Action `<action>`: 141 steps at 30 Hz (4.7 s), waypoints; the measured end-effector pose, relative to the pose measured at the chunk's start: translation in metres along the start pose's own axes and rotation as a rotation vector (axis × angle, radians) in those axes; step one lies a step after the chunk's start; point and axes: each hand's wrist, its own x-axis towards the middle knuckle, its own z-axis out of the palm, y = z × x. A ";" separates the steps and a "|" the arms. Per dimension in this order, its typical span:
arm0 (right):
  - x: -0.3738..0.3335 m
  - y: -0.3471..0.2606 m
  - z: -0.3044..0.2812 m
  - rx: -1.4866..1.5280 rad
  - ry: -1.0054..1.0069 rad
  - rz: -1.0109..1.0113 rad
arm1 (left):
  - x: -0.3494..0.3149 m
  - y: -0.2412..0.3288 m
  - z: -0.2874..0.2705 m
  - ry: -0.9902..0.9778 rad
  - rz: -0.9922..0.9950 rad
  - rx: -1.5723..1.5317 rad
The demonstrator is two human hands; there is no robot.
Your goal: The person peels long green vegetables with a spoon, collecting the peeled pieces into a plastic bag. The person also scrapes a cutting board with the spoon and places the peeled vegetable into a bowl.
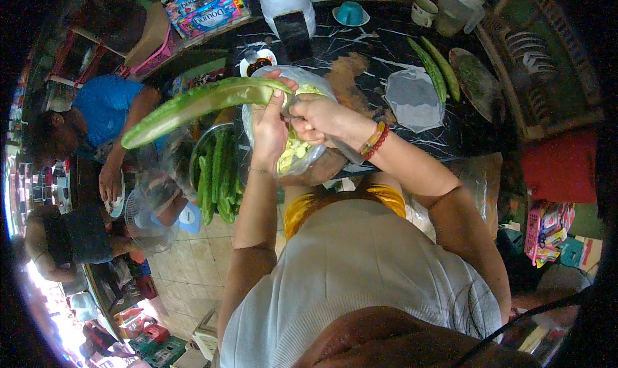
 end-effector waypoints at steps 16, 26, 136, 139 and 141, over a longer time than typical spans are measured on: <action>-0.002 -0.006 0.002 0.258 -0.005 0.017 | -0.009 0.026 0.009 0.255 -0.102 -0.063; 0.006 -0.013 0.009 -0.805 0.501 -0.722 | -0.008 0.022 -0.035 0.089 -0.239 -0.288; -0.020 -0.007 0.026 -1.318 0.163 -0.444 | 0.001 0.029 -0.010 -0.075 0.071 0.037; -0.018 -0.002 0.022 -1.200 0.160 -0.499 | 0.004 0.024 -0.016 -0.116 0.060 -0.039; -0.016 -0.002 0.020 -1.144 0.151 -0.534 | 0.007 0.022 -0.020 -0.156 0.069 -0.061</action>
